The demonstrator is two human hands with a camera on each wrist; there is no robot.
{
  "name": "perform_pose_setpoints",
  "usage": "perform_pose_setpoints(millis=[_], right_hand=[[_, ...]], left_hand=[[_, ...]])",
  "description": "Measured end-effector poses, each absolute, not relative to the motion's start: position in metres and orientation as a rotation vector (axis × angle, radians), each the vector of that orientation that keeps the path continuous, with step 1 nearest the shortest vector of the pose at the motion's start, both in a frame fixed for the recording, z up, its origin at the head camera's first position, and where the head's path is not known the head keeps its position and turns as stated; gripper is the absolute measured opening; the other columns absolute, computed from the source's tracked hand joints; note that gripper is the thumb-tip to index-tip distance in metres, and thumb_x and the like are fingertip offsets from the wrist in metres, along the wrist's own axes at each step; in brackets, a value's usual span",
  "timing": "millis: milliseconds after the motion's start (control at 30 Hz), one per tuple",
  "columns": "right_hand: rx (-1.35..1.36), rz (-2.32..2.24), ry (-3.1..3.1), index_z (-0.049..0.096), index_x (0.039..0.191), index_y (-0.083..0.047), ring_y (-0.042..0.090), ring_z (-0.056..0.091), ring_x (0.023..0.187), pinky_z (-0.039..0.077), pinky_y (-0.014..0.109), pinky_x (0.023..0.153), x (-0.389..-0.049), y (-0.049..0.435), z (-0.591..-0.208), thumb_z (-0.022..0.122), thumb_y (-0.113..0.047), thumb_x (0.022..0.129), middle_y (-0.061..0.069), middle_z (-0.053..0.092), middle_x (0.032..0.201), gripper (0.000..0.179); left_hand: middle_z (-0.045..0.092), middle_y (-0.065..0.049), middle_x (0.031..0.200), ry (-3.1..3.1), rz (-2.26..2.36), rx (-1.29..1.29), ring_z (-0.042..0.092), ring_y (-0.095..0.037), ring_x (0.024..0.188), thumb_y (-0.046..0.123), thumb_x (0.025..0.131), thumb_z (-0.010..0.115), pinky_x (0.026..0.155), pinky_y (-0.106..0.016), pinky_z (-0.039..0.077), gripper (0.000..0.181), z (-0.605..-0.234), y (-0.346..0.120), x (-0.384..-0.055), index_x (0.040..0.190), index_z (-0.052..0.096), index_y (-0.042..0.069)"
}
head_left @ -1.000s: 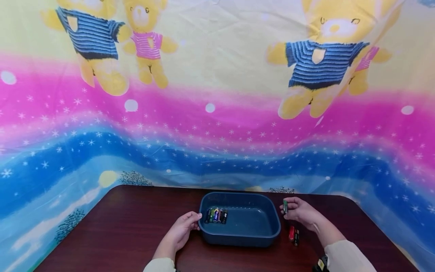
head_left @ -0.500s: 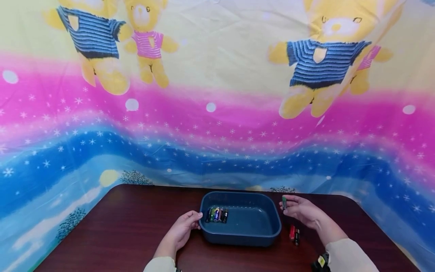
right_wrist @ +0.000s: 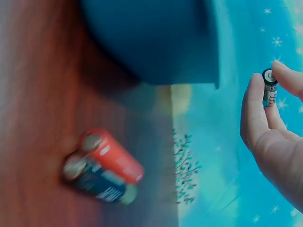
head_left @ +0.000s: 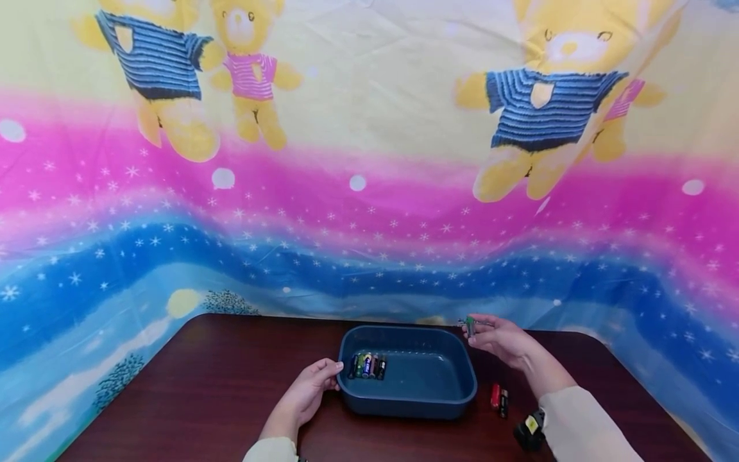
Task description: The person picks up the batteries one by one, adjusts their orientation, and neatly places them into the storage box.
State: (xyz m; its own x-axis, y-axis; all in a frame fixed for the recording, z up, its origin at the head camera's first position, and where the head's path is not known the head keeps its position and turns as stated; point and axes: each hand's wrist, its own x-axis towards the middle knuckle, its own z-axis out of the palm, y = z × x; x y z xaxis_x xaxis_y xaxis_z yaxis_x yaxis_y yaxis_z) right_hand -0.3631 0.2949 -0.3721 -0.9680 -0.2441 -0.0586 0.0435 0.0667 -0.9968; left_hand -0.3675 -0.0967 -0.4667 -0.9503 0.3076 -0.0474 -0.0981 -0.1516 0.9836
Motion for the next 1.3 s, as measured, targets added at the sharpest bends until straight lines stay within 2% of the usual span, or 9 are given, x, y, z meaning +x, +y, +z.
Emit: perform_pose_setpoints(millis=[167,300,400,567,667,800,1033,1100,1300], right_hand=[[-0.212,-1.993,2.143,0.013,0.142,0.01,0.032,0.048,0.118,0.043,0.035,0.092,-0.375,0.282,-0.36,0.061,0.006,0.083,0.035,0.034,0.134,0.076],[-0.226,-1.984,2.125,0.017,0.143,0.007,0.041,0.035,0.127,0.039,0.039,0.097,-0.385,0.272,-0.354,0.061,0.006,0.083,0.036,0.016,0.142,0.074],[-0.244,-1.973,2.106,0.018,0.143,0.005,0.042,0.028,0.13,0.034,0.044,0.1,-0.395,0.265,-0.353,0.06,0.007,0.084,0.033,0.012,0.145,0.072],[-0.316,-1.932,2.104,0.022,0.144,0.002,0.036,0.038,0.126,0.028,0.049,0.102,-0.412,0.258,-0.356,0.057,0.008,0.085,0.03,0.023,0.144,0.069],[-0.394,-1.894,2.111,0.024,0.144,0.001,0.03,0.046,0.12,0.032,0.047,0.101,-0.421,0.255,-0.36,0.057,0.007,0.085,0.029,0.03,0.141,0.067],[-0.518,-1.842,2.109,0.025,0.143,0.0,0.031,0.046,0.119,0.038,0.043,0.097,-0.43,0.253,-0.366,0.056,0.005,0.087,0.027,0.036,0.137,0.065],[-0.637,-1.809,2.105,0.025,0.143,0.0,0.023,0.053,0.111,0.039,0.042,0.096,-0.438,0.248,-0.374,0.059,0.002,0.086,0.029,0.039,0.133,0.066],[-0.642,-1.797,2.097,0.026,0.142,0.0,0.023,0.053,0.11,0.04,0.042,0.095,-0.439,0.245,-0.375,0.059,0.002,0.086,0.029,0.04,0.131,0.065],[-0.663,-1.683,2.097,0.03,0.14,0.004,0.039,0.047,0.115,0.046,0.039,0.089,-0.44,0.236,-0.374,0.06,0.006,0.084,0.021,0.052,0.121,0.064]], left_hand=[[0.054,0.004,0.071,1.851,2.185,0.232,0.051,-0.014,0.07,0.027,0.092,0.058,0.076,-0.031,0.041,0.019,-0.467,-0.099,-0.367,0.078,0.054,0.014],[0.054,0.004,0.072,1.85,2.192,0.228,0.052,-0.013,0.07,0.027,0.091,0.058,0.075,-0.03,0.042,0.019,-0.467,-0.099,-0.366,0.078,0.054,0.014],[0.054,0.004,0.072,1.851,2.192,0.221,0.052,-0.013,0.07,0.027,0.091,0.059,0.075,-0.03,0.043,0.019,-0.466,-0.1,-0.366,0.078,0.055,0.014],[0.054,0.004,0.073,1.854,2.181,0.219,0.052,-0.013,0.07,0.027,0.091,0.058,0.075,-0.03,0.043,0.019,-0.465,-0.099,-0.366,0.078,0.055,0.014],[0.054,0.004,0.072,1.855,2.177,0.222,0.052,-0.014,0.07,0.027,0.092,0.057,0.076,-0.031,0.042,0.019,-0.466,-0.099,-0.366,0.078,0.054,0.015],[0.054,0.004,0.072,1.853,2.181,0.231,0.052,-0.014,0.07,0.028,0.091,0.058,0.077,-0.032,0.042,0.019,-0.467,-0.096,-0.366,0.078,0.055,0.015],[0.055,0.004,0.071,1.841,2.208,0.23,0.053,-0.013,0.068,0.026,0.091,0.059,0.076,-0.031,0.041,0.018,-0.468,-0.094,-0.367,0.077,0.055,0.014],[0.055,0.004,0.07,1.841,2.212,0.227,0.053,-0.013,0.068,0.025,0.09,0.059,0.076,-0.031,0.041,0.018,-0.468,-0.094,-0.367,0.077,0.055,0.014],[0.054,0.004,0.07,1.845,2.222,0.23,0.053,-0.013,0.068,0.023,0.091,0.058,0.075,-0.03,0.042,0.017,-0.468,-0.094,-0.366,0.077,0.055,0.014]])
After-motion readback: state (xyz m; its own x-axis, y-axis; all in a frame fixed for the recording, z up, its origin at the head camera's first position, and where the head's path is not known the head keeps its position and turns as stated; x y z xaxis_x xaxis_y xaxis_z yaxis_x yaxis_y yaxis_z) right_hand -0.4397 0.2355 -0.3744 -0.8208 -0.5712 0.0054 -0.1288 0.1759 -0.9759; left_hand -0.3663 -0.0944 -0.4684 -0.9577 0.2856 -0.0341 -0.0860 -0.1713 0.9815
